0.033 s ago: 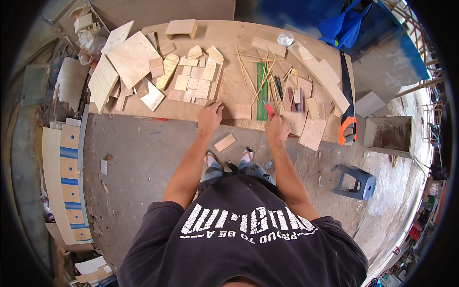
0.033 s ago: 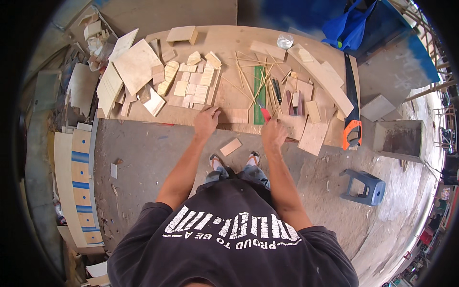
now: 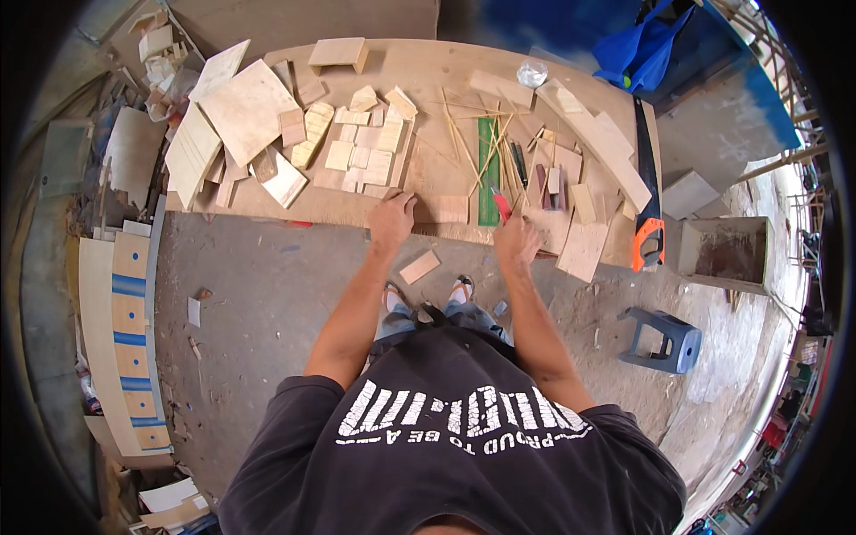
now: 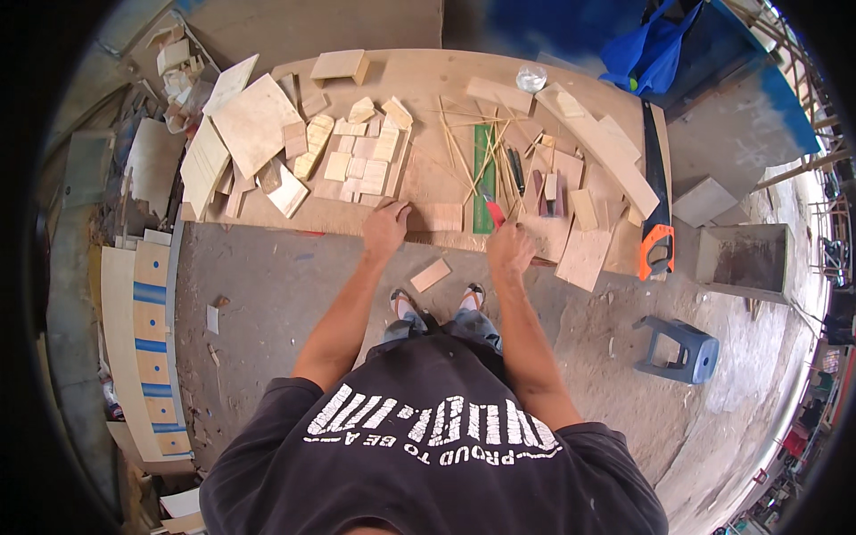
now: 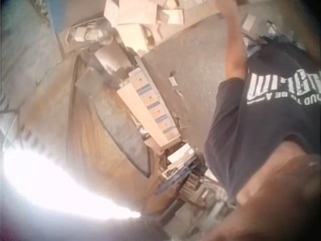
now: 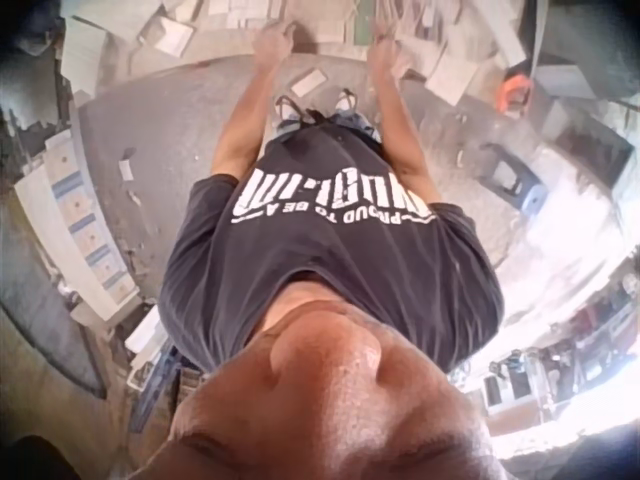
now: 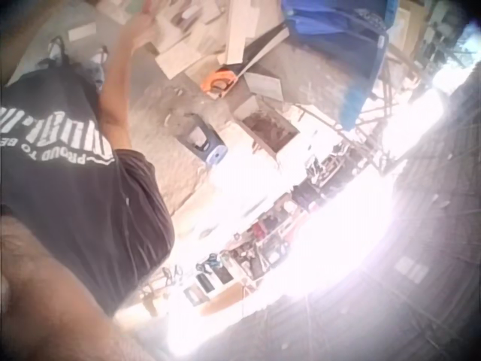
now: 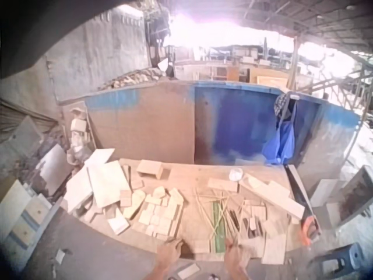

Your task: The person uses a utility knife to cut wood pieces on a workbench, holding the wood with one hand and slicing with the other. They move several cut pieces aside to continue working on the bench.

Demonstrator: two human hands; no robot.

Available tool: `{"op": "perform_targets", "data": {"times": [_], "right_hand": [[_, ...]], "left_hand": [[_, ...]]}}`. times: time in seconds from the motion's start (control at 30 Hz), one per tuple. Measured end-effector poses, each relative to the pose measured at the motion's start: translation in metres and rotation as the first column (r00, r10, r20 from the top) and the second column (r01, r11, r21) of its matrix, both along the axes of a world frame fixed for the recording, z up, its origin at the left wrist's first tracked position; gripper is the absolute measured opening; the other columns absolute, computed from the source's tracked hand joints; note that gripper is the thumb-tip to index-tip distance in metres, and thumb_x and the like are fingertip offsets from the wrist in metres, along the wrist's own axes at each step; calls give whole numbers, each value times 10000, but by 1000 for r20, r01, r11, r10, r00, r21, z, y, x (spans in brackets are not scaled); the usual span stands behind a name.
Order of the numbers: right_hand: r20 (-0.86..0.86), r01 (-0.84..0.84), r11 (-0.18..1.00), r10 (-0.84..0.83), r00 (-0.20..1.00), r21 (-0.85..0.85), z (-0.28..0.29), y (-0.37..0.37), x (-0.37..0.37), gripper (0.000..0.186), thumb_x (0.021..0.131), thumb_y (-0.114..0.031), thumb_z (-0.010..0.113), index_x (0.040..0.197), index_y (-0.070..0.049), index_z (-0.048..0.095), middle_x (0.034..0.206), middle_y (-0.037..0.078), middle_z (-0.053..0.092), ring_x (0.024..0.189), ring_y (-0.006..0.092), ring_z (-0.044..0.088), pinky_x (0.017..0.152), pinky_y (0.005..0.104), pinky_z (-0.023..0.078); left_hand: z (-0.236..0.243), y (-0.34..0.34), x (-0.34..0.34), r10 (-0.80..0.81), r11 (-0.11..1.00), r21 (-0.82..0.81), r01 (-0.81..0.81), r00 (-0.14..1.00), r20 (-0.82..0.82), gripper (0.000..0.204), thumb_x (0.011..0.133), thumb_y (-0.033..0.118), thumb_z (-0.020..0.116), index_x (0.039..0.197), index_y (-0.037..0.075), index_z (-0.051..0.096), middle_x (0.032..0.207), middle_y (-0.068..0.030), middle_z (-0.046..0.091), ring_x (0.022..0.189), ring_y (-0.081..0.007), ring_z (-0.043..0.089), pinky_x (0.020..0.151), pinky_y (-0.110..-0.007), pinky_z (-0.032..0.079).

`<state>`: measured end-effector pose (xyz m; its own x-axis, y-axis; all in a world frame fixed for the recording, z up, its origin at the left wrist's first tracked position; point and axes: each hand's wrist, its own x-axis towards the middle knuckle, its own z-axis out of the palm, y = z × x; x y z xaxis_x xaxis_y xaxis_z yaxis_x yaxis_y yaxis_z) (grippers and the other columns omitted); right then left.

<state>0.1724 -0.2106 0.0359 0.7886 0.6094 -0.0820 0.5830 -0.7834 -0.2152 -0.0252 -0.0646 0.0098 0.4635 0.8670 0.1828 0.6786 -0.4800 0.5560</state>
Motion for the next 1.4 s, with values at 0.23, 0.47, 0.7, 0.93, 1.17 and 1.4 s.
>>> {"op": "perform_targets", "data": {"times": [0.23, 0.47, 0.7, 0.93, 1.17, 1.4], "right_hand": [[-71, 82, 997, -82, 994, 1, -5, 13, 0, 191, 876, -208, 643, 936, -44, 719, 908, 200, 732, 862, 379, 724, 761, 507, 568], [-472, 342, 823, -103, 875, 453, -48, -1, 1, 137, 820, -161, 677, 810, -24, 668, 695, 131, 683, 595, 274, 681, 539, 427, 524], [-979, 843, 497, 86, 186, 204, -1, 32, -92, 150, 837, -137, 702, 726, -94, 611, 541, -34, 468, 397, 80, 392, 368, 272, 304], [-811, 643, 592, 32, 584, 486, -26, 27, -97, 136, 850, -130, 712, 823, -10, 654, 633, 37, 569, 543, 182, 567, 507, 362, 449], [-268, -203, 776, 431, 862, 598, -11, 36, -73, 190, 833, -120, 714, 970, 12, 705, 1077, 142, 642, 966, 357, 650, 849, 408, 511], [-170, -267, 854, 374, 912, 447, -25, 57, -80, 207, 839, -181, 729, 947, -11, 682, 1036, 144, 644, 947, 372, 647, 828, 441, 513]], "left_hand": [[-5, 12, 9, -19, 998, 64, 28, 991, -134, 159, 955, 233, 611, 964, 111, 713, 964, -95, 672, 777, -365, 691, 659, -467, 556], [15, -11, 0, 14, 999, 34, -20, 984, 179, 148, 934, 167, 635, 986, 57, 720, 903, -138, 716, 776, -340, 698, 652, -432, 552], [18, -58, 0, 209, 663, -710, 235, 853, 478, 248, 931, 185, 708, 1060, -23, 743, 789, -53, 709, 590, -77, 605, 499, -245, 477], [17, -44, -5, 139, 578, -784, 225, 920, 366, 155, 888, 79, 697, 980, -32, 754, 788, -93, 721, 638, -131, 652, 526, -283, 498], [-7, -14, -15, -247, 959, -64, 276, 926, 286, 180, 780, -22, 619, 915, -1, 735, 883, -205, 679, 902, -385, 651, 789, -462, 526], [-19, -12, -22, -142, 987, -47, 153, 973, 180, 164, 806, 11, 609, 940, 31, 701, 985, -157, 678, 955, -369, 633, 799, -466, 532]]}}
